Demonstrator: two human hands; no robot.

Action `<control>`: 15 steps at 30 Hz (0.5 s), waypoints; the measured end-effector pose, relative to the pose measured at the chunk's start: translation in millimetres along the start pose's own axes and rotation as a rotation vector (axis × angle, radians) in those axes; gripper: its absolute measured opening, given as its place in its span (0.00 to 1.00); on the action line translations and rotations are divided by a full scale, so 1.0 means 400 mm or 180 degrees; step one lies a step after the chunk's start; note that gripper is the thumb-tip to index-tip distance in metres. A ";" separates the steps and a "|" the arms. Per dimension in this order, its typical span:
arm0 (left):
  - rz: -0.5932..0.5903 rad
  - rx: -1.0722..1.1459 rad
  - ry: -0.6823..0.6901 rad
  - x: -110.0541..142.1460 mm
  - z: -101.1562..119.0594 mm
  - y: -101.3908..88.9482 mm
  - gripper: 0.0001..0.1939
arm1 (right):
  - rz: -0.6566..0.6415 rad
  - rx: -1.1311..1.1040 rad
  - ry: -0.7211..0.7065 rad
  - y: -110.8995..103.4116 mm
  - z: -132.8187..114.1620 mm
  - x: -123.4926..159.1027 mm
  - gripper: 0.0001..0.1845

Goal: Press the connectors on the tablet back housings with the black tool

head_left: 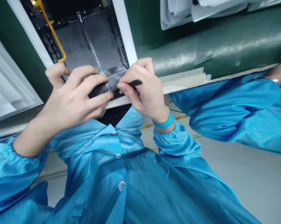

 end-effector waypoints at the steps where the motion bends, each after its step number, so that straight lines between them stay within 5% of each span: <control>1: 0.0004 0.0072 -0.0034 -0.001 0.001 0.000 0.12 | 0.0026 -0.0031 -0.0018 -0.002 0.000 0.000 0.22; 5: 0.0004 0.0287 -0.0161 -0.015 0.009 -0.004 0.09 | 0.0113 -0.0078 -0.0006 -0.006 0.001 0.000 0.23; 10: -0.0050 -0.0103 0.0113 -0.028 0.019 -0.009 0.11 | -0.0426 -0.0001 0.0315 -0.009 0.004 -0.007 0.31; 15: 0.0215 -0.0300 0.0321 -0.023 0.021 -0.009 0.09 | -0.0590 -0.0046 0.0462 -0.011 0.007 -0.017 0.27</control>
Point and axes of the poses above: each hand's wrist, its own x-axis away from the middle knuckle, its own y-axis out of the palm, z = x × y, the point moved 1 cm from there along -x, towards the middle knuckle, and after that the axes turned 7 degrees about x, right-handed, at the moved point
